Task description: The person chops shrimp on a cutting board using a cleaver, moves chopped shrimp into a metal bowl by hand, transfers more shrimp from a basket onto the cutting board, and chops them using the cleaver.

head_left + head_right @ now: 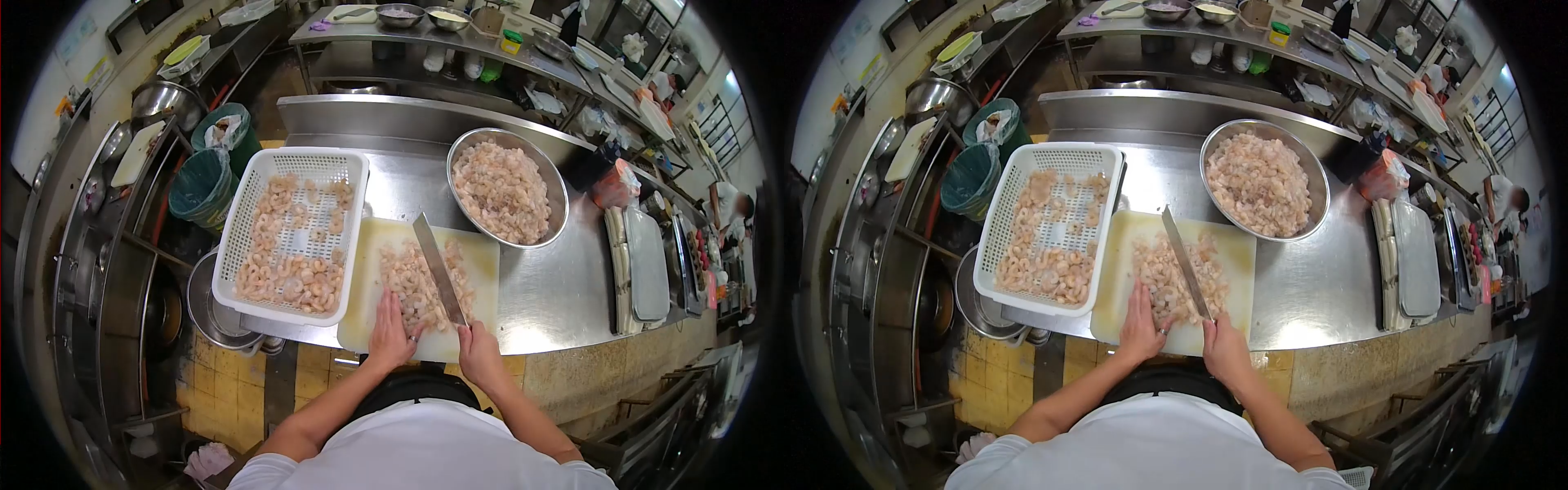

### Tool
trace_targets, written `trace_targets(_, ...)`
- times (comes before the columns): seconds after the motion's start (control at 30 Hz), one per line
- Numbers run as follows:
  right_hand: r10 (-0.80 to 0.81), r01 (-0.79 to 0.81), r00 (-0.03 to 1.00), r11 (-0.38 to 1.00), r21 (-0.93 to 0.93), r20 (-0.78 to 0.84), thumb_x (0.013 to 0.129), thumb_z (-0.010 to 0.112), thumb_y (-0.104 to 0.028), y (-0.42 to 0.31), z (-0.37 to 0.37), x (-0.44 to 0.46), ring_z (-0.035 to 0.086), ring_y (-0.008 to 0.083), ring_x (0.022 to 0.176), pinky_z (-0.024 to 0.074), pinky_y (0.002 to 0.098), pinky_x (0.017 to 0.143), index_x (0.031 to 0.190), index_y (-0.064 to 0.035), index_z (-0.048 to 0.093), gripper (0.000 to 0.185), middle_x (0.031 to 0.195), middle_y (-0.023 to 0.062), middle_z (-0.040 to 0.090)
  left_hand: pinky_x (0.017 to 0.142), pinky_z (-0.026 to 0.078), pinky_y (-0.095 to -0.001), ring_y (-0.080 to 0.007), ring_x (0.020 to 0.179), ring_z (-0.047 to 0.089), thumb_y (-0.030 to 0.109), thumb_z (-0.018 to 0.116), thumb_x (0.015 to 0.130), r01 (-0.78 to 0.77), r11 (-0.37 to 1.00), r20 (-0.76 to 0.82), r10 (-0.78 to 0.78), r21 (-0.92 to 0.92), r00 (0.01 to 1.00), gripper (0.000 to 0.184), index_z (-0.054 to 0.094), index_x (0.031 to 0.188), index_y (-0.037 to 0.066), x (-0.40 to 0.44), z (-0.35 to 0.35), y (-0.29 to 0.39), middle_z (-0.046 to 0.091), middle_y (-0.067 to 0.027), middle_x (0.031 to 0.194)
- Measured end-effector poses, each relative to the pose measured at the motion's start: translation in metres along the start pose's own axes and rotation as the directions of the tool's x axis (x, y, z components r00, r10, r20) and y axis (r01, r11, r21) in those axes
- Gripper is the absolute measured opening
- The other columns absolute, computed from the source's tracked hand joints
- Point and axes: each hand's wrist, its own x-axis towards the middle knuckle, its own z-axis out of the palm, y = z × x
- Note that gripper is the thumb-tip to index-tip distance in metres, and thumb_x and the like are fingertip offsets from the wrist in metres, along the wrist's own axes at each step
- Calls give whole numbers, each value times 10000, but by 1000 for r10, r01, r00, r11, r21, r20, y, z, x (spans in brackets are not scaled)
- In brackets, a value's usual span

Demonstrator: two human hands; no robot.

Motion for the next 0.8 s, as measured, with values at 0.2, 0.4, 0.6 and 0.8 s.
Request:
trace_targets(0.2,-26,26,1000,999,-48,2,1119,522,-286,42,41,25,647,586,849,494,601,716,1020,46,614,358,851,361,664,1312,196,-556,-521,1589,203,407,647,1022,-39,998,-5,39,53,999,912,223,1599,-157,-2,8,-5,179,-370,1706)
trace_targets(0.4,21,-20,1000,999,32,-17,1116,526,-320,10,15,-7,647,579,843,492,631,738,984,43,606,395,837,353,666,1317,174,-566,-510,1598,190,411,656,1012,-48,998,-51,50,35,997,912,240,1600,-149,-4,-16,-10,199,-361,1704)
trace_targets(0.6,2,-2,1000,998,-58,-3,1116,521,-275,28,41,27,663,572,839,507,602,724,1062,51,615,344,853,352,676,1319,165,-572,-509,1595,206,430,654,1006,-26,982,-12,29,184,1000,911,265,1595,-144,-7,-15,-29,210,-361,1703)
trace_targets(0.8,28,-28,1000,999,-38,10,1115,525,-315,9,41,-8,653,588,852,501,641,757,997,47,602,388,864,358,676,1322,171,-561,-497,1597,219,426,652,1010,-43,990,29,39,132,999,918,250,1601,-149,0,-11,-23,199,-358,1710)
